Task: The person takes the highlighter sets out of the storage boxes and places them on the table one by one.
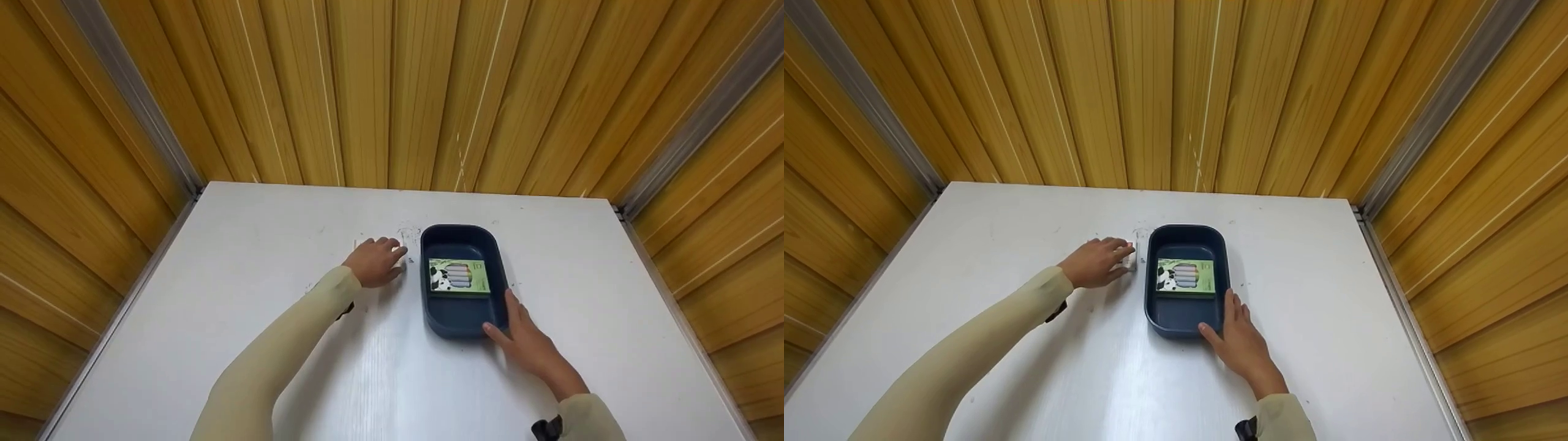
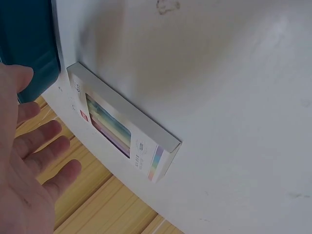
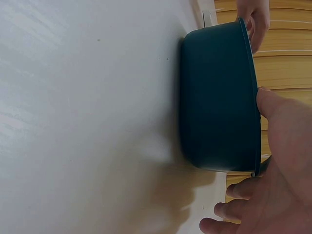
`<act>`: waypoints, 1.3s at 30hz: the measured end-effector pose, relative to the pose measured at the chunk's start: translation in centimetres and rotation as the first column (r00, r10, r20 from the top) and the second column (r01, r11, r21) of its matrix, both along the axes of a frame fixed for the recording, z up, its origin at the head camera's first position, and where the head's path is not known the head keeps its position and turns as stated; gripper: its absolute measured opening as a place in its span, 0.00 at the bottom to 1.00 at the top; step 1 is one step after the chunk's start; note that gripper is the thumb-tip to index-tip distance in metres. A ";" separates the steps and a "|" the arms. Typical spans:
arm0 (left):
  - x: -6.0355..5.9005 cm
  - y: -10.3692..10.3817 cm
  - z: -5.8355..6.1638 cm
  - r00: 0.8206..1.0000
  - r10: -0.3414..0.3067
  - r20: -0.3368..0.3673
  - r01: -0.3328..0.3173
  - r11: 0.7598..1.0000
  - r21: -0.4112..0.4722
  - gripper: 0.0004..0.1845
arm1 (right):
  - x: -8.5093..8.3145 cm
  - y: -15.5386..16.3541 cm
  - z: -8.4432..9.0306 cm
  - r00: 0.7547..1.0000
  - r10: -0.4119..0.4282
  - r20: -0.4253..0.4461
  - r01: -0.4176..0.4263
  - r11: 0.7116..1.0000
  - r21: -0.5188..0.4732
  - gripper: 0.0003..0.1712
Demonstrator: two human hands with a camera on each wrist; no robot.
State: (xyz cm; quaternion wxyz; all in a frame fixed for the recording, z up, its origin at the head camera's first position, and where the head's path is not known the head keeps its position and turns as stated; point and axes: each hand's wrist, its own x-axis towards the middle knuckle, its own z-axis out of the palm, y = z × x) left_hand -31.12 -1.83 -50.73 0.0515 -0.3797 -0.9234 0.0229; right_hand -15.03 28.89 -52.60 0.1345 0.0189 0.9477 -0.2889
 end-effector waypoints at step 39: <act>0.2 0.9 1.1 0.999 -0.028 -0.036 0.028 1.000 -0.002 0.32 | 0.0 0.1 -0.2 1.000 -0.009 0.005 0.009 1.000 -0.003 0.56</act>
